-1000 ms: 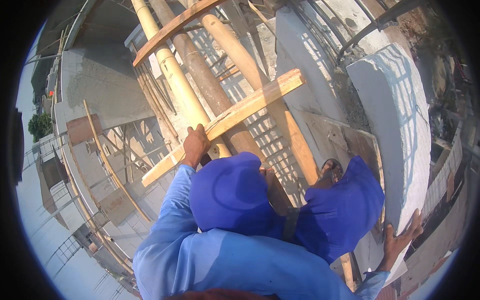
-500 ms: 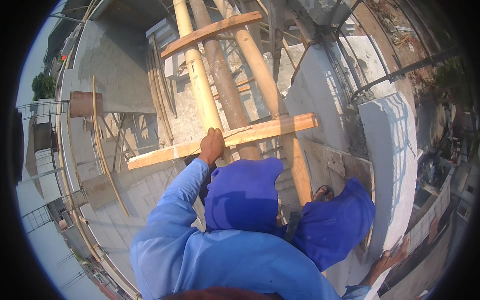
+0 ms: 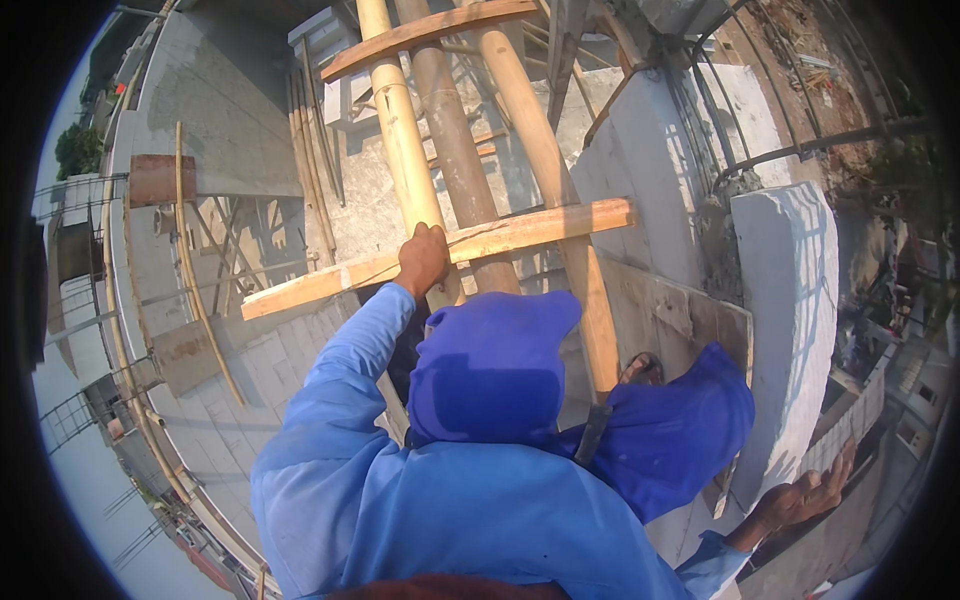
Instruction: The person positions bamboo poles along a concrete ledge and secures them with a wooden board by hand.
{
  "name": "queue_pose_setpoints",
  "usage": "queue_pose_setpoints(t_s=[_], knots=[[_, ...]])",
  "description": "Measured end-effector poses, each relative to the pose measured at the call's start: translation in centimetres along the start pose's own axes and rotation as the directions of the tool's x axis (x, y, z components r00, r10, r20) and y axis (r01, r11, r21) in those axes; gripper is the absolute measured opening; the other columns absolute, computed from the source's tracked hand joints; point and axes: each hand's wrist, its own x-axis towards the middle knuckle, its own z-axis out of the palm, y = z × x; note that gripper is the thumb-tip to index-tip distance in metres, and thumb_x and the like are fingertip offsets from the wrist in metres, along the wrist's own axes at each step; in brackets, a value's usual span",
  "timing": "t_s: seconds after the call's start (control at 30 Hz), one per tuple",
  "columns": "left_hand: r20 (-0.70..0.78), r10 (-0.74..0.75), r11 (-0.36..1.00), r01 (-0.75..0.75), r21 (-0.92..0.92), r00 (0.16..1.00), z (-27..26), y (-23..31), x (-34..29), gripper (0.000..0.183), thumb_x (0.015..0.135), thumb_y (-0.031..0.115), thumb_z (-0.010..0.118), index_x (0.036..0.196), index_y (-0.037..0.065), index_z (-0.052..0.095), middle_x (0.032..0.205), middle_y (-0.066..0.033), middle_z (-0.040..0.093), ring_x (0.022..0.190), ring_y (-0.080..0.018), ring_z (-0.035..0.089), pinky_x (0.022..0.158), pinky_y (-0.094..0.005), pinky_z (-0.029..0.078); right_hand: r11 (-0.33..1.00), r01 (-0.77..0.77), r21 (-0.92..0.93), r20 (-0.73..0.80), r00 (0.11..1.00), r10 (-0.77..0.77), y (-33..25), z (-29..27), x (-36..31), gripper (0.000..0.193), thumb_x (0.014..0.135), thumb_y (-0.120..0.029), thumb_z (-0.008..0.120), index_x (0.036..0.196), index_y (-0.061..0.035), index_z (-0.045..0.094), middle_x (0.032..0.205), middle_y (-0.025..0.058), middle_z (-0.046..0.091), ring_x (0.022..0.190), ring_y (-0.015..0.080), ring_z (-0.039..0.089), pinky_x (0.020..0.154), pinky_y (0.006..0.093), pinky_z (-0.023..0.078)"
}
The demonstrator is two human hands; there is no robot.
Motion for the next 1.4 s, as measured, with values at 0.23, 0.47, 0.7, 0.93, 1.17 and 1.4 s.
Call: queue_pose_setpoints(t_s=[0.23, 0.47, 0.7, 0.93, 1.17, 1.4], knots=[[0.058, -0.027, 1.0, 0.026, 0.016, 0.998, -1.1, 0.9, 0.0, 0.02, 0.079, 0.013, 0.064, 0.096, 0.003, 0.061, 0.096, -0.0151, 0.057, 0.082, -0.0264, 0.066, 0.064, -0.0317, 0.056, 0.969, 0.204, 0.141, -0.126, 0.974, -0.187, -3.3, 2.4, 9.2, 0.035, 0.099, -0.023, 0.045, 0.12, 0.0022, 0.056, 0.126, 0.017, 0.054, 0.123, 0.0314, 0.047, 0.102, 0.0421, 0.035], [0.012, 0.005, 1.0, -0.004, -0.029, 1.0, -2.2, 0.7, -0.3, 0.02, 0.08, 0.013, 0.059, 0.093, -0.002, 0.061, 0.095, -0.0203, 0.058, 0.077, -0.0334, 0.068, 0.06, -0.0378, 0.057, 0.961, 0.143, 0.236, 0.092, 0.981, -0.169, -3.9, 7.8, 13.3, 0.04, 0.093, -0.025, 0.049, 0.124, -0.0015, 0.056, 0.133, 0.0197, 0.046, 0.127, 0.0341, 0.043, 0.104, 0.0443, 0.035], [0.041, -0.055, 0.994, 0.058, -0.089, 0.998, -1.2, 0.8, 0.1, 0.023, 0.078, 0.012, 0.062, 0.096, -0.002, 0.06, 0.099, -0.021, 0.057, 0.082, -0.0358, 0.067, 0.068, -0.0387, 0.057, 0.911, 0.084, 0.404, 0.229, 0.955, -0.19, -4.0, 11.5, 11.6, 0.048, 0.093, -0.038, 0.047, 0.125, -0.0029, 0.054, 0.133, 0.0223, 0.045, 0.126, 0.0368, 0.042, 0.104, 0.0458, 0.032], [0.169, -0.06, 0.997, 0.068, -0.043, 0.984, -2.6, 0.9, -0.1, 0.026, 0.08, 0.013, 0.061, 0.101, -0.002, 0.058, 0.102, -0.0213, 0.057, 0.088, -0.035, 0.066, 0.071, -0.0384, 0.056, 0.912, 0.056, 0.407, 0.218, 0.963, -0.156, -4.0, 11.8, 11.1, 0.054, 0.095, -0.046, 0.041, 0.125, -0.0026, 0.053, 0.134, 0.0215, 0.045, 0.125, 0.0375, 0.043, 0.104, 0.0465, 0.032], [0.19, -0.08, 0.997, 0.074, 0.036, 0.978, -2.6, 1.0, 0.6, 0.029, 0.082, 0.018, 0.058, 0.103, -0.002, 0.056, 0.104, -0.0229, 0.056, 0.087, -0.0359, 0.066, 0.072, -0.0405, 0.056, 0.931, 0.048, 0.361, 0.241, 0.96, -0.143, -4.0, 11.4, 11.9, 0.055, 0.09, -0.049, 0.047, 0.123, -0.0055, 0.056, 0.132, 0.0198, 0.048, 0.123, 0.0355, 0.046, 0.102, 0.0452, 0.036], [0.212, -0.098, 0.995, 0.094, 0.028, 0.972, -2.1, 1.6, 0.6, 0.027, 0.086, 0.021, 0.053, 0.104, 0.0, 0.054, 0.107, -0.0235, 0.055, 0.089, -0.0371, 0.065, 0.077, -0.0422, 0.054, 0.94, -0.013, 0.34, 0.275, 0.958, -0.086, -4.7, 11.6, 11.5, 0.056, 0.089, -0.053, 0.047, 0.122, -0.0095, 0.058, 0.131, 0.0168, 0.049, 0.121, 0.0336, 0.048, 0.1, 0.0444, 0.039]])
